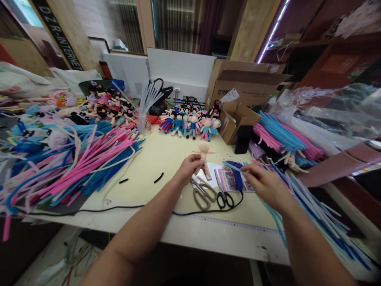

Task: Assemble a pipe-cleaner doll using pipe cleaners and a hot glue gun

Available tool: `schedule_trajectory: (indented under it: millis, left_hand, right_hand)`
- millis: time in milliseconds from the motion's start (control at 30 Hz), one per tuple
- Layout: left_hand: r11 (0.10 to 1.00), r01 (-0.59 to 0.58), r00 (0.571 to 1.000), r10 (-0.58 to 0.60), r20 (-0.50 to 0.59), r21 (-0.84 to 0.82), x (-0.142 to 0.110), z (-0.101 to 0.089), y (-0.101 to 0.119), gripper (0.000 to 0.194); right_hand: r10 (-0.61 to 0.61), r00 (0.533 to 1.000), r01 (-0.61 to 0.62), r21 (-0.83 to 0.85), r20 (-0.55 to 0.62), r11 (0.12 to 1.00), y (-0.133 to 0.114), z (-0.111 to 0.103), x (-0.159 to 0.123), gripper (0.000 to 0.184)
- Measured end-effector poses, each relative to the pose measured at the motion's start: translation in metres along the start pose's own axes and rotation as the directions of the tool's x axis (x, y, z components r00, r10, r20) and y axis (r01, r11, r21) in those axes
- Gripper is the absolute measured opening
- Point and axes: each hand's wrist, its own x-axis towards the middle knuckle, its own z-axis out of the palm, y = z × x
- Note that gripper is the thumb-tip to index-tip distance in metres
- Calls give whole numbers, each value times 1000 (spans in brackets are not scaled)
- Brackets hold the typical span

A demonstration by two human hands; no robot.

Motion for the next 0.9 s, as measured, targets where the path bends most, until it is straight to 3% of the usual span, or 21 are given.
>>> schedule_trajectory:
  millis: [133, 300, 467, 567, 700, 800, 900]
  left_hand:
    - [1000, 3, 1000, -4, 14, 16, -1, 1, 1, 31]
    - [1000, 0, 1000, 0, 2, 27, -1, 1, 3, 29]
    - [999, 0, 1000, 1, -14, 33, 0, 0, 3, 29]
    - [999, -7, 1000, 8, -20, 36, 2, -1, 4, 29]
    - [1000, 6, 1000, -5, -29, 24, 2, -1, 3, 29]
    - [1000, 20, 1000, -19, -18, 24, 1, 1, 3, 28]
    - [1000, 20, 1000, -19, -18, 23, -1, 3, 3, 28]
  right_hand:
    - [-129, 991, 126, -62, -44, 990, -14, 16, 3, 16]
    - [-161, 985, 157, -61, -59, 986, -17, 36, 8, 21]
    - [-168, 986, 167, -93, -2, 982, -12, 32, -8, 19]
    - [-90, 996, 93, -142, 28, 986, 6, 18, -28, 18]
    - [51, 998, -57, -243, -31, 968, 53, 0, -47, 18]
    - [200, 972, -228, -316, -120, 921, 87, 1, -43, 19]
    - [276, 951, -307, -344, -137, 887, 101, 14, -25, 21]
